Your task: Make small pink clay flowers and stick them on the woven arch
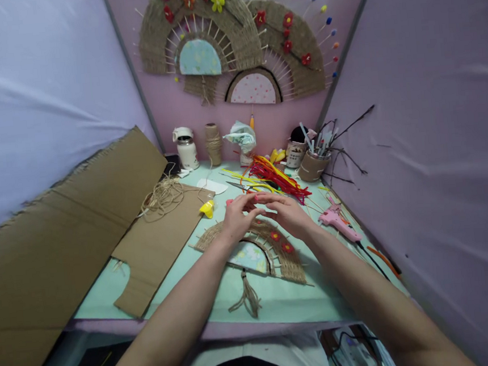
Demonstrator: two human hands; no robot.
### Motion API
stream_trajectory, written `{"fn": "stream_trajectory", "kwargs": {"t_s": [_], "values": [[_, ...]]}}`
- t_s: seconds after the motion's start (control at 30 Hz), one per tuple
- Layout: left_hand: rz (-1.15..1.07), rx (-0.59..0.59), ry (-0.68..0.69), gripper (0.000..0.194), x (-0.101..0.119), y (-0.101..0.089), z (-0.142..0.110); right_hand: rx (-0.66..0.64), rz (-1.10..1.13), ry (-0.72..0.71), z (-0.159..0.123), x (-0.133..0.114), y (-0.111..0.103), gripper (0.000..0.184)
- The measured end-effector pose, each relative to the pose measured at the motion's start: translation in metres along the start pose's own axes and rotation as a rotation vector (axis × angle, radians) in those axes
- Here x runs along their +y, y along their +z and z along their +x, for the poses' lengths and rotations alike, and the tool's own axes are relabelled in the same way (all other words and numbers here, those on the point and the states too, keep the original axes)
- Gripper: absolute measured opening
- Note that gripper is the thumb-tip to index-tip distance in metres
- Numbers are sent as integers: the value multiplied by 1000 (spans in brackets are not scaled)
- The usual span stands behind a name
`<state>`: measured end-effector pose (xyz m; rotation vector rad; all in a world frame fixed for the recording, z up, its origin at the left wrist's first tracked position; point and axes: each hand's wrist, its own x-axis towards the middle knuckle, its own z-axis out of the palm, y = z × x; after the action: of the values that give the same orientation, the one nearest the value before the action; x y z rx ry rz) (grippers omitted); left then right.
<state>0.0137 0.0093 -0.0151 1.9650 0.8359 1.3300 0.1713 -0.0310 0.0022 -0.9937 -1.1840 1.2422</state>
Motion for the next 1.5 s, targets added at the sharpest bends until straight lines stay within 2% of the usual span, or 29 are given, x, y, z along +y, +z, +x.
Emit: {"fn": "stream_trajectory", "kwargs": {"t_s": [0.13,0.3,0.37,0.43,0.5,0.57,0.77,0.9,1.07,1.33,1.43,1.5], "values": [[16,147,-2,11,-1,-7,-1,-58,-50,49,13,-6,12,21],[57,158,7,13,-7,-12,1,-24,-38,92,22,5,11,20],[-45,197,-93,16,-11,-11,3,33,-38,94,22,10,6,21],[-223,223,-253,22,-16,-10,6,94,-31,111,22,14,1,21],[-360,219,-379,30,-20,-10,9,144,-44,120,22,18,-4,19],[-426,204,-444,36,-22,-10,11,194,-96,103,22,22,-7,17],[-535,157,-516,35,-20,-11,9,237,-294,-35,24,30,-5,19],[-672,122,-582,45,-17,-12,8,217,-356,-106,23,30,-3,20],[-821,70,-682,26,-12,-13,8,212,-401,-151,22,31,-3,21],[-795,71,-664,35,-11,-11,5,228,-420,-206,20,31,-2,21],[-852,108,-696,42,-12,-11,6,228,-409,-235,19,30,0,19],[-896,109,-733,38,-10,-11,6,226,-390,-260,17,30,2,18]]}}
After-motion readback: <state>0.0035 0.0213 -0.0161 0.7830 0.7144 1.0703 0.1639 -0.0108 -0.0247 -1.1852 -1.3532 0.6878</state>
